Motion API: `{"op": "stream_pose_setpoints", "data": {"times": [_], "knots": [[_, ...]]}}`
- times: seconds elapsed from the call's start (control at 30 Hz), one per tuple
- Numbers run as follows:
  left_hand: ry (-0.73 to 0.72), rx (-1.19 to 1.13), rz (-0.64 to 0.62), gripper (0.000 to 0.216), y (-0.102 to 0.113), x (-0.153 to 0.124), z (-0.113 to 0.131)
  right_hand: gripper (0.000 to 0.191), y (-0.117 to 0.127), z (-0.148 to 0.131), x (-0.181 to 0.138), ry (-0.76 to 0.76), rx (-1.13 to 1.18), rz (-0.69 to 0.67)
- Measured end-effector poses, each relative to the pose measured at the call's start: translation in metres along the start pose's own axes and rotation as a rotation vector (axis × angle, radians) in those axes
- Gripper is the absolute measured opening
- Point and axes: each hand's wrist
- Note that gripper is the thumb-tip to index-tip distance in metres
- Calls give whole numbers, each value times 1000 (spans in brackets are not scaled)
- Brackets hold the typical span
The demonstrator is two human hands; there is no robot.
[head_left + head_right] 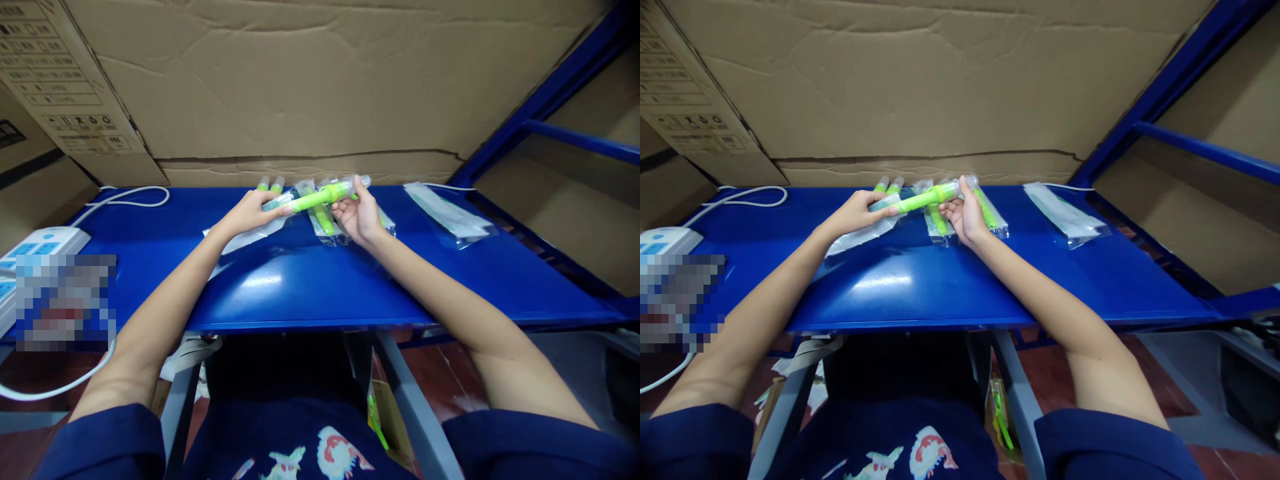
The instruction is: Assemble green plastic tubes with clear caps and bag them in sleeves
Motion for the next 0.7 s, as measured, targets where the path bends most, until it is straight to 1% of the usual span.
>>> {"op": "stream_pose_setpoints", "data": {"times": [0.1, 0.2, 0.27, 0.47, 0.7], "knots": [[-23, -20, -7, 45, -1, 0, -4, 53, 0, 0, 1, -19, 29, 26], [-22, 8, -19, 43, -2, 0, -4, 52, -2, 2, 0, -39, 28, 72], [-10, 18, -29, 41, -3, 0, -3, 55, -3, 4, 0, -24, 17, 68], [-11, -11, -45, 39, -4, -1, 4, 58, -7, 4, -6, 100, -45, -28], [-16, -63, -43, 38, -10, -3, 9, 61, -12, 8, -19, 91, -141, -182]]}}
Point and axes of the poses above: each hand's wrist, its own x-axis towards the middle knuckle, its own y-axis out of the back of the hand, z = x × y, and after that the axes turned 4 degrees about z, right-handed
